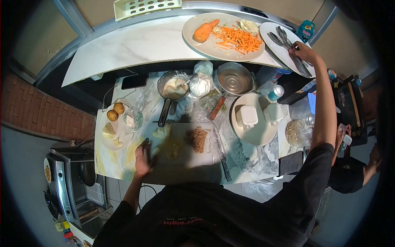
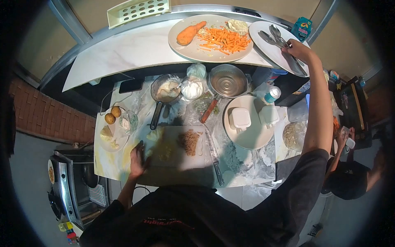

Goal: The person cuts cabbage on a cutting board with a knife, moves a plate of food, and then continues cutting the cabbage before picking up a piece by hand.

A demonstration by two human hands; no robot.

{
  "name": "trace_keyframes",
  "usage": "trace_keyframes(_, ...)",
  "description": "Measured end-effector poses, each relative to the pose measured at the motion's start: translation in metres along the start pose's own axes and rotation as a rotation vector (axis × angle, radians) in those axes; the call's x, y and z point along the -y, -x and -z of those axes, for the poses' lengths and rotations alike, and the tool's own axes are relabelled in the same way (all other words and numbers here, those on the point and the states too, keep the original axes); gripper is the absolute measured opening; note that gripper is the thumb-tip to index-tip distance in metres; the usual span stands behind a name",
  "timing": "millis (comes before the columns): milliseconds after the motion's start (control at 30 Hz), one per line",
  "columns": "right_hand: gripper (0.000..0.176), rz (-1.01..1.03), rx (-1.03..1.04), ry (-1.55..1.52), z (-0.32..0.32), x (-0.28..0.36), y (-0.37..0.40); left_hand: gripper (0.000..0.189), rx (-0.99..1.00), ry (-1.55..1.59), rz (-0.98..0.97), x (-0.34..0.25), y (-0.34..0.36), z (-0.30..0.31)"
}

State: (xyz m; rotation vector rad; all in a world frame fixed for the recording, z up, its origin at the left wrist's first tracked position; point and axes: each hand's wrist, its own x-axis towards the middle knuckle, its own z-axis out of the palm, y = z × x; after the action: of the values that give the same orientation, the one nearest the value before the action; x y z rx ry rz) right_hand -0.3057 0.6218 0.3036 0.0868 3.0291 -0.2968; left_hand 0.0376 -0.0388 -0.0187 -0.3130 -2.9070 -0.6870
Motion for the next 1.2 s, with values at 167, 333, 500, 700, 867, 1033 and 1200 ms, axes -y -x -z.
trace_keyframes(167,0.030,0.146,-0.196,0.093,-0.012,0.001,0.004,0.065,0.009,-0.010,0.016,0.001,0.001,-0.002)
trace_keyframes(333,0.030,0.178,-0.242,0.062,-0.018,-0.006,0.000,0.064,-0.007,-0.047,0.019,0.005,0.001,-0.009)
trace_keyframes(500,0.027,0.570,-0.744,0.201,-0.004,0.000,0.036,0.060,-0.018,-0.034,-0.010,0.012,-0.001,-0.013)
trace_keyframes(700,0.008,0.350,-0.748,-0.133,-0.105,0.177,0.277,0.055,-0.050,-0.002,-0.147,0.021,0.003,-0.014)
trace_keyframes(867,0.020,-0.107,-0.128,-0.490,-0.305,0.207,0.369,0.042,-0.014,0.226,-0.242,0.024,-0.006,-0.007)
trace_keyframes(1033,0.037,-0.236,-0.259,-0.178,-0.397,0.209,0.415,0.037,-0.044,0.273,-0.342,0.031,-0.014,-0.016)
trace_keyframes(1200,0.032,-0.288,-0.365,-0.079,-0.423,0.218,0.412,0.031,-0.002,0.371,-0.344,0.034,-0.022,-0.006)
